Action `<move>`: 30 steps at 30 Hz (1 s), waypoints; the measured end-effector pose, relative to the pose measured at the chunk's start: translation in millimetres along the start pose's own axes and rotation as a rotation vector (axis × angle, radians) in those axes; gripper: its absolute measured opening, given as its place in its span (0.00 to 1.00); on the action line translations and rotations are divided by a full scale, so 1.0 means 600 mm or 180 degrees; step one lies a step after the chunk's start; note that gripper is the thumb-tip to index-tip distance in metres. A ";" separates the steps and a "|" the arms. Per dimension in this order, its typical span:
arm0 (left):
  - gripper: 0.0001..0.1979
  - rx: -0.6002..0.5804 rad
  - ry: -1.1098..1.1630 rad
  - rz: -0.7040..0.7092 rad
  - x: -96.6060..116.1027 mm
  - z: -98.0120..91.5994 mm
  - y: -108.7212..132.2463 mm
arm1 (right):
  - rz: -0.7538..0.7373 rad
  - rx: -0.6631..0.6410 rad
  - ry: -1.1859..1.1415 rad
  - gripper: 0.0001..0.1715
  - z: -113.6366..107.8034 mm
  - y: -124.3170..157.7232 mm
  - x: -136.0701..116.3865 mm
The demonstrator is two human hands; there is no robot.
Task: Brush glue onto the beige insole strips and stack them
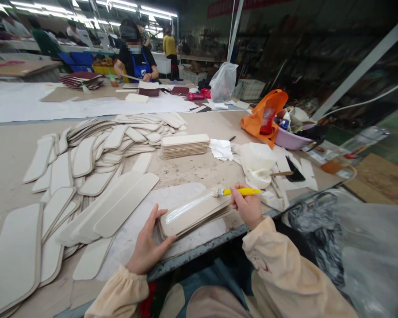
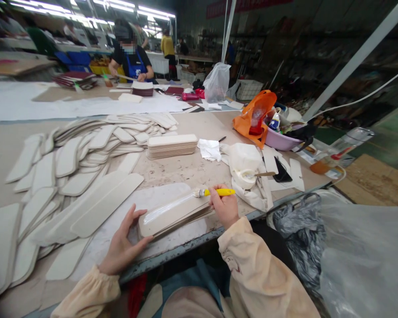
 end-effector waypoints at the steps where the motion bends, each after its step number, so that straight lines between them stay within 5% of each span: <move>1: 0.47 0.0003 -0.0006 -0.0007 -0.001 0.000 0.000 | -0.0023 0.0029 0.0080 0.21 -0.007 -0.004 0.002; 9: 0.47 -0.0020 0.0021 0.0003 -0.002 -0.001 0.001 | -0.0321 0.0276 0.0346 0.18 -0.023 0.004 -0.024; 15: 0.47 -0.0026 0.0034 0.0058 0.008 0.000 0.004 | 0.0212 -0.0404 -0.1280 0.16 0.091 0.069 -0.072; 21: 0.46 -0.0075 0.0047 0.0010 0.012 0.000 0.005 | 0.0420 -0.1055 -0.1477 0.16 0.173 0.108 -0.091; 25: 0.45 -0.0074 0.0044 -0.0001 0.012 -0.001 0.004 | 0.0330 -0.1145 -0.1143 0.15 0.163 0.100 -0.081; 30: 0.45 -0.0015 -0.0065 0.0001 0.009 -0.002 0.003 | 0.0238 -0.0924 -0.0776 0.16 0.106 0.067 -0.062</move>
Point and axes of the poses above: each hand's wrist, its own y-axis away from the middle knuckle, its own z-axis out of the palm, x = y × z, the point moved 5 cm from there along -y, towards the middle knuckle, and after that the axes turned 14 degrees about -z, right-handed, at the moved point
